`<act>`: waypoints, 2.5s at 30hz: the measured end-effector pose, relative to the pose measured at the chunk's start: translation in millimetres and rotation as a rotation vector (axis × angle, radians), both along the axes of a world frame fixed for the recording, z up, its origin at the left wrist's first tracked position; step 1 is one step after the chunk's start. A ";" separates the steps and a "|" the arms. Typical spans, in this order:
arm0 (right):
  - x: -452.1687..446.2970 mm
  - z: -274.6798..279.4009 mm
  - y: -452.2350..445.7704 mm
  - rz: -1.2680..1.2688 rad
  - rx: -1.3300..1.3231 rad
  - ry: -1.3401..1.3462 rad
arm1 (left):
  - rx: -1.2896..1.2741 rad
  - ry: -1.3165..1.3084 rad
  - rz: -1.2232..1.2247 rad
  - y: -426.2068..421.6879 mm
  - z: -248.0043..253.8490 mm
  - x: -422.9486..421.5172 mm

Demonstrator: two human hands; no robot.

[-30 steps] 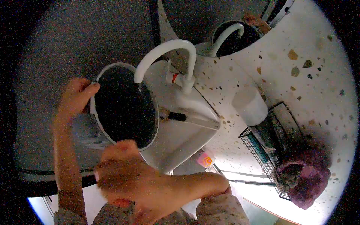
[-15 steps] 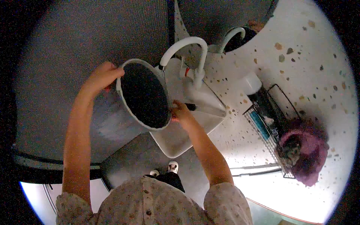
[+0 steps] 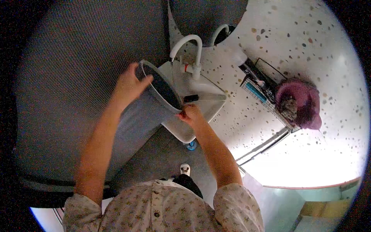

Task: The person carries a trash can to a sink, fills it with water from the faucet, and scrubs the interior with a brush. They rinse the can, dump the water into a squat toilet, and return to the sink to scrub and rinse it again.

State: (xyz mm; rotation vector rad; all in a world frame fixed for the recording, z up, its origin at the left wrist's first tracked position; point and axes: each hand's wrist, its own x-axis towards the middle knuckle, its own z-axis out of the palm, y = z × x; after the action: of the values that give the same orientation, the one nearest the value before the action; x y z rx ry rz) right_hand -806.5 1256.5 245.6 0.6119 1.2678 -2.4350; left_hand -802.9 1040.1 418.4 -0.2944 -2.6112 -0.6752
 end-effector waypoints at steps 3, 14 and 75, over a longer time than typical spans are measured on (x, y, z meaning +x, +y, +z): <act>12.1 7.3 -4.4 0.112 0.129 0.025 | 0.036 -0.065 -0.006 25.6 -20.2 47.6; 56.2 33.3 -18.2 -0.060 -0.157 -0.143 | 0.047 0.055 0.217 51.4 -10.1 27.2; -118.7 -5.0 78.4 0.133 0.687 0.608 | 0.260 -0.336 0.308 32.1 40.0 -29.6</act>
State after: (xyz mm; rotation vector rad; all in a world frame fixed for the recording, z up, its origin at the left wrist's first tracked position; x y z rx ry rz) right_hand -925.2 1334.9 240.6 -0.1030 2.3330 -2.1018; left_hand -832.5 1072.2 458.4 0.3205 -2.7449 -1.0079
